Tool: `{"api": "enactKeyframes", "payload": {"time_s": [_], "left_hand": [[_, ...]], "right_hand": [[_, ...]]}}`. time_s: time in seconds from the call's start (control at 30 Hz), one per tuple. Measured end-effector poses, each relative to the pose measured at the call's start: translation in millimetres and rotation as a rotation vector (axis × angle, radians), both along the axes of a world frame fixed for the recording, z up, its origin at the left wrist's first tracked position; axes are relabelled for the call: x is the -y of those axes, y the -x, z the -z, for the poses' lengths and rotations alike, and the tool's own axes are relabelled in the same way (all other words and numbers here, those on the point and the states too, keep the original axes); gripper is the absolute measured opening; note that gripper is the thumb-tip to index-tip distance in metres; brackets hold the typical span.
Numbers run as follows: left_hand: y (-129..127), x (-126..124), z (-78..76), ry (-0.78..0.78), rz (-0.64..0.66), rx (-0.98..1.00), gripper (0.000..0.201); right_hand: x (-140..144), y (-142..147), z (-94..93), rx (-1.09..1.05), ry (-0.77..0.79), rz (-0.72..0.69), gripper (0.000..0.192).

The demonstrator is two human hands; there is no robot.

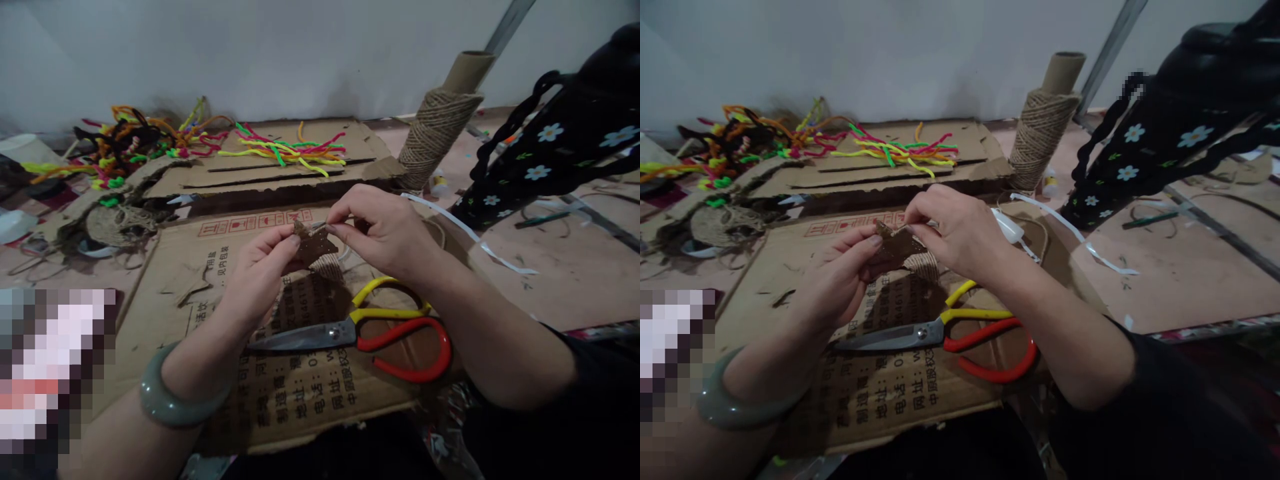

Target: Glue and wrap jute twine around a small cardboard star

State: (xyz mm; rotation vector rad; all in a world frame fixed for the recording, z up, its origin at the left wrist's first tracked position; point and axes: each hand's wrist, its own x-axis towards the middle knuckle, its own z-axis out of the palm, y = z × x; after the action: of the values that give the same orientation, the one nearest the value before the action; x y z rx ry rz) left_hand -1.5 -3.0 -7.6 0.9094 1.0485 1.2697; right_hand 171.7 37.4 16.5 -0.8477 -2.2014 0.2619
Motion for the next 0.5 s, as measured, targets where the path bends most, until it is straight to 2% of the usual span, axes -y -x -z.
{"api": "enactKeyframes", "payload": {"time_s": [0.5], "left_hand": [[1.0, 0.0, 1.7, -0.014, -0.018, 0.010, 0.008]], "right_hand": [[3.4, -3.7, -9.1, 0.011, 0.035, 0.015, 0.006]]}}
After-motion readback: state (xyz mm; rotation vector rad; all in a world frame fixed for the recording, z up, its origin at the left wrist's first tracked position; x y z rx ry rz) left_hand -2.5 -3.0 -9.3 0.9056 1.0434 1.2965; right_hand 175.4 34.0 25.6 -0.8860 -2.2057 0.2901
